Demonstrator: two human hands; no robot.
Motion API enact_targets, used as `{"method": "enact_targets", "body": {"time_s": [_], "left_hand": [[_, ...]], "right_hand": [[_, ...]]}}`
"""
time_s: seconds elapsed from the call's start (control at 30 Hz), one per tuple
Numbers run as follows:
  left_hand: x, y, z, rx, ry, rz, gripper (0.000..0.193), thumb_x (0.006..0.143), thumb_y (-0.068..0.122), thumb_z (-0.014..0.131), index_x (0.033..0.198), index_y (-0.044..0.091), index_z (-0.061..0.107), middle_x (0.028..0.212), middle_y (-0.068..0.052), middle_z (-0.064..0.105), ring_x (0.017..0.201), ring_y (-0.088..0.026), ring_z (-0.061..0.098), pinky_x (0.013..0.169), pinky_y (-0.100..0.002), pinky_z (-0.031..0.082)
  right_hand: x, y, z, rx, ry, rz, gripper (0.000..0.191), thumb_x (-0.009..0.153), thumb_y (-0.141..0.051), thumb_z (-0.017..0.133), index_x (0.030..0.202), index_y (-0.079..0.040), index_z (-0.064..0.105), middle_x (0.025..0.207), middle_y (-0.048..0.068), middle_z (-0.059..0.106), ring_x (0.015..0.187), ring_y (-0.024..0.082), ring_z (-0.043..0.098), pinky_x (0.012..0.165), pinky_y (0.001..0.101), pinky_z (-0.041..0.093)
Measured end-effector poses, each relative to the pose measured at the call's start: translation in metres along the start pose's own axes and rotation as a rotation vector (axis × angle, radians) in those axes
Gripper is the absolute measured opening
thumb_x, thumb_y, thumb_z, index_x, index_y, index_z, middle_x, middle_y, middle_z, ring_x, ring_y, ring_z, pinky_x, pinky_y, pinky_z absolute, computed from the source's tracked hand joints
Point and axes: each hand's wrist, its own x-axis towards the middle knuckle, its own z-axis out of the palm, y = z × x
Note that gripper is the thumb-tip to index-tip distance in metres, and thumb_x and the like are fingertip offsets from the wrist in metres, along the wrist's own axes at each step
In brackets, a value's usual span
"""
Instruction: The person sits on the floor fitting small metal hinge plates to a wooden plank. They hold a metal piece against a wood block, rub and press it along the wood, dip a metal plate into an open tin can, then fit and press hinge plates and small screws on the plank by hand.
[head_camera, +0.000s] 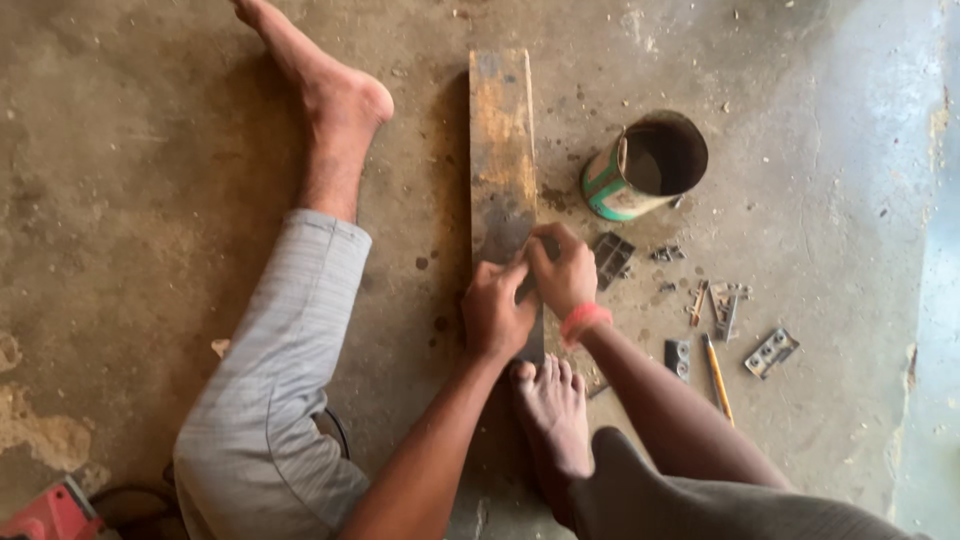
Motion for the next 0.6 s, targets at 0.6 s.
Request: {"method": "enact_targets", "body": {"time_s": [0.6], "left_hand": [[-0.056, 0.021, -0.020, -0.003, -0.128, -0.149, 0.055, 0.070, 0.004, 0.078, 0.125, 0.010, 0.071, 0.097, -0.020, 0.064, 0.088, -0.038, 0.065, 0.074, -0.048, 0.055]], "right_hand": [[-0.065, -0.013, -0.020, 0.017, -0.040, -0.103, 0.020, 0.092, -0.023, 0.067, 0.105, -0.007, 0.072, 0.092, 0.018, 0.076, 0.086, 0.034, 0.075, 0.075, 0.0424, 0.059]]}}
